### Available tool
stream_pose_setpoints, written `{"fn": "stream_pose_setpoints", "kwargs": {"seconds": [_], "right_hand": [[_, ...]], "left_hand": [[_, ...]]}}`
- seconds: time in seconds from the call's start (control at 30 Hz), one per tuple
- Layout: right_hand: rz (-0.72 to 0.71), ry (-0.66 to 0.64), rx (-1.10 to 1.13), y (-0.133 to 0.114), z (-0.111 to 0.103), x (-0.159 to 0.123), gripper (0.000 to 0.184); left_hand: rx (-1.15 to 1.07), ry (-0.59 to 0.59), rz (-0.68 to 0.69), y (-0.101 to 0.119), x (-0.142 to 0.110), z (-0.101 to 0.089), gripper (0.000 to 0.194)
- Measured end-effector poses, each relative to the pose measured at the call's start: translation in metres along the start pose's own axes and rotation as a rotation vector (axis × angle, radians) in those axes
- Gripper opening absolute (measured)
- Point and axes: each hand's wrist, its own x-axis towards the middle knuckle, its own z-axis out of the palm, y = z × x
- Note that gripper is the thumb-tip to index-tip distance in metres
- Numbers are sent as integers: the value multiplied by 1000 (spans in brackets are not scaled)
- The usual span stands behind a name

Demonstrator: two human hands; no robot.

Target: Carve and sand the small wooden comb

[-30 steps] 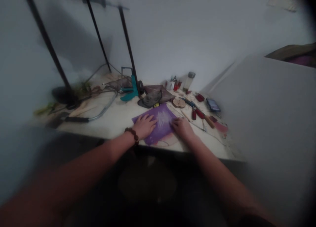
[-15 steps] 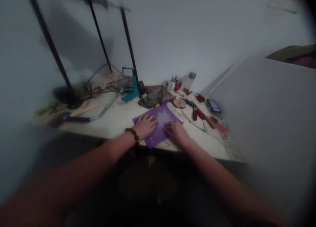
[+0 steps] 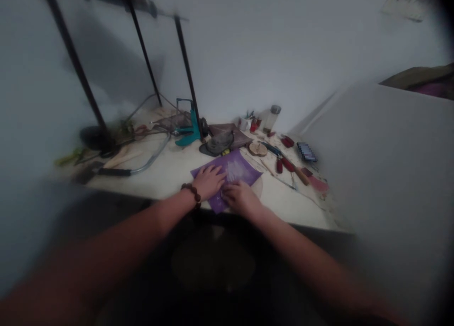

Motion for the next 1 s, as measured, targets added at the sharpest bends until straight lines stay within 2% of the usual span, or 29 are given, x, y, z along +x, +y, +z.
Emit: {"fn": "stream_pose_setpoints", "kwargs": {"seconds": [0.13, 0.27, 0.37, 0.43, 0.53, 0.7, 0.83, 0.93, 1.0], "right_hand": [[84, 63, -27, -3, -1, -3, 37], [-9, 4, 9, -7, 1, -5, 19], [77, 69, -22, -1, -1, -5, 34], [89, 81, -24, 1, 0, -5, 35], [3, 24, 13, 1, 3, -6, 18], [95, 96, -6, 4, 2, -6, 37], [8, 36, 30, 5, 2, -6, 16], [99, 104, 4, 14, -4, -7, 31], [105, 107, 7, 14, -2, -7, 37]], "left_hand": [[1, 2, 0, 0, 0, 0, 52], [3, 2, 2, 0, 0, 0, 52], [2, 4, -1, 1, 0, -1, 52], [0, 5, -8, 1, 0, -1, 52], [-3, 1, -11, 1, 0, -1, 52], [-8, -11, -25, 2, -1, -2, 52], [-20, -16, -24, 2, 0, -4, 52], [-44, -14, -20, 2, -1, -4, 52], [-65, -9, -25, 2, -3, -4, 52]]}}
